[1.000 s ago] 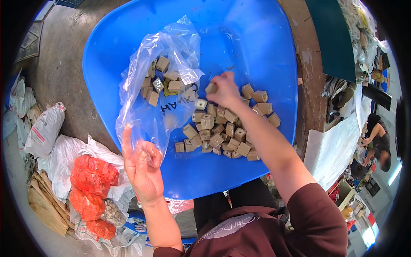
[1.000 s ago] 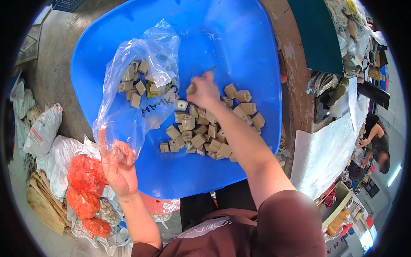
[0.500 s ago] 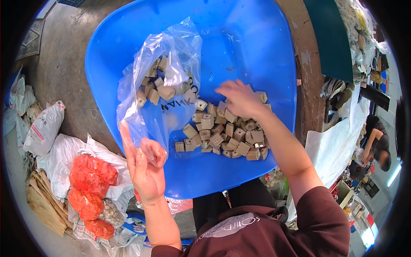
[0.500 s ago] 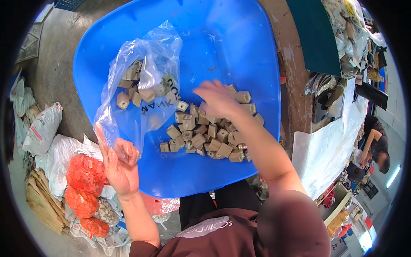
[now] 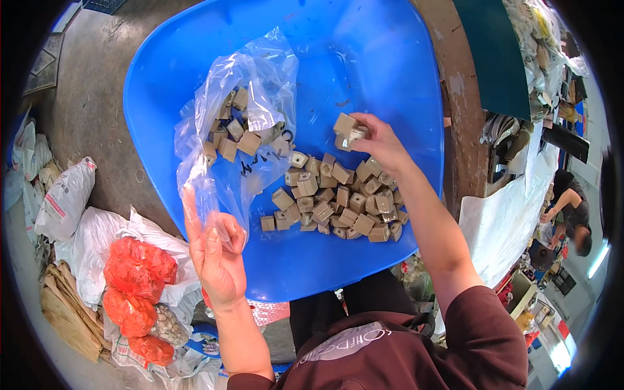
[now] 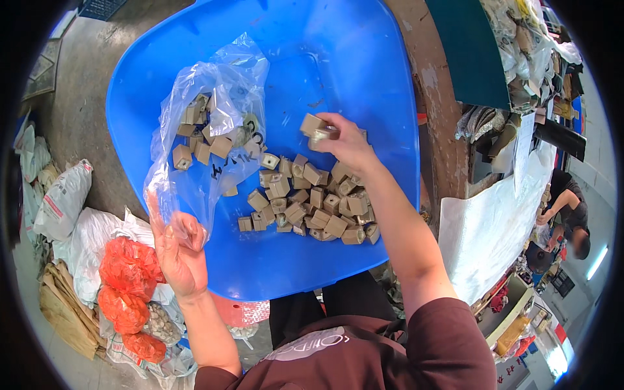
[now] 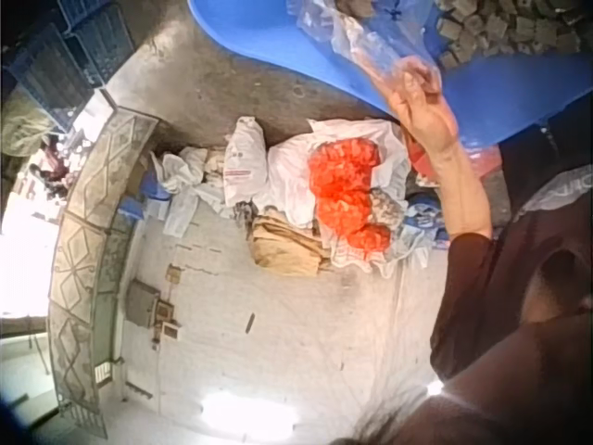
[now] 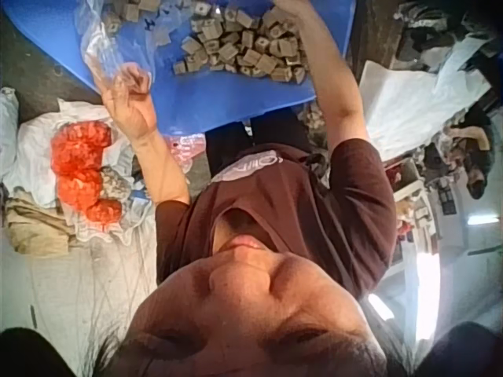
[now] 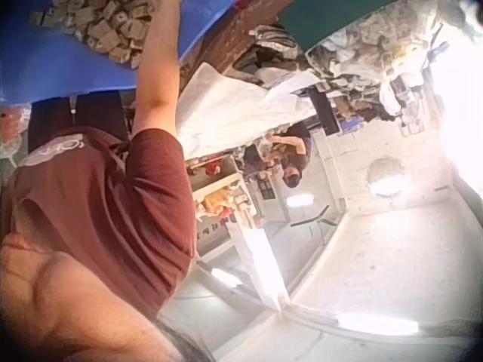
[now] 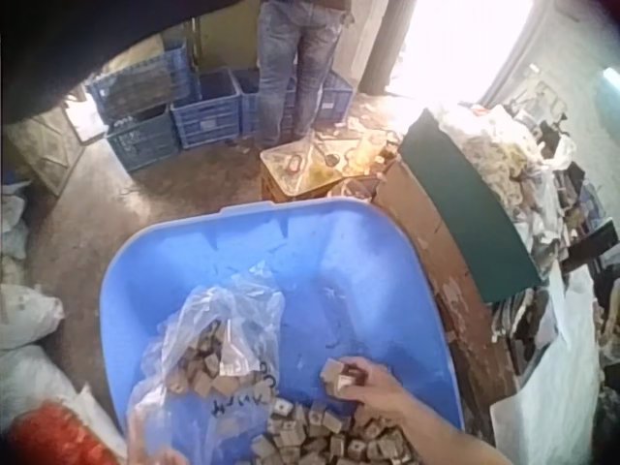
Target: The person retrieves a clear plastic bag from a shelf and proceeds to pack small, rectangular, beige blocks from a blue bin into the bag. The person handles the blocks one by one, placing them into the bag until it is partially filled.
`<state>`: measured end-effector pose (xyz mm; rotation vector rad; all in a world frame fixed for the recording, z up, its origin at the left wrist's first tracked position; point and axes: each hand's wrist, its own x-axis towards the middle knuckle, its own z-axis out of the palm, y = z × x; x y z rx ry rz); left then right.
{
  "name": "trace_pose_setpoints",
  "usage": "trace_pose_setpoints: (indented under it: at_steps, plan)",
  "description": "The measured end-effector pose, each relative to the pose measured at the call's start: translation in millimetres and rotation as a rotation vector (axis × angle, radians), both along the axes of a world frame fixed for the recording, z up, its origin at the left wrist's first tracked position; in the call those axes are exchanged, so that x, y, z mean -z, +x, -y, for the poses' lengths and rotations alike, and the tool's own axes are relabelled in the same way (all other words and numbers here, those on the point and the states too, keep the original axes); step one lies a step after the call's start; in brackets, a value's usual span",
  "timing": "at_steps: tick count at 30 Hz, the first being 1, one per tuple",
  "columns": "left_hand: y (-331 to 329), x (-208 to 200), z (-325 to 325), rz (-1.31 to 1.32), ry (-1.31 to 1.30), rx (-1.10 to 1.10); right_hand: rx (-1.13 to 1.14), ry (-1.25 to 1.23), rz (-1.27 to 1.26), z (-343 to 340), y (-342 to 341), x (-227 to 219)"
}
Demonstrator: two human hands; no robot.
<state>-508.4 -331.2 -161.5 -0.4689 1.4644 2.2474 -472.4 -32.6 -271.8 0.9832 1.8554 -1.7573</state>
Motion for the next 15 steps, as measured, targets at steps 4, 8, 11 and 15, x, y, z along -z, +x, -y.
trace_pose_setpoints:
  at_steps: [4,8,11,15]
  plan:
    - [0.0,-0.8,-2.2,-0.024,0.022,0.024,0.120,-0.547,-0.145,42.0,-33.1,-39.7]
    - [-0.5,-5.2,-3.3,-0.012,-0.012,0.008,-0.217,-0.262,-0.252,66.1,-56.9,-54.1]
    - [-0.5,-7.7,-2.9,0.001,-0.011,-0.013,-0.728,0.759,-0.018,42.1,-40.2,-20.6]
    - [1.3,-4.2,0.9,-0.017,0.010,0.017,-0.965,1.035,0.080,4.8,8.4,29.3]
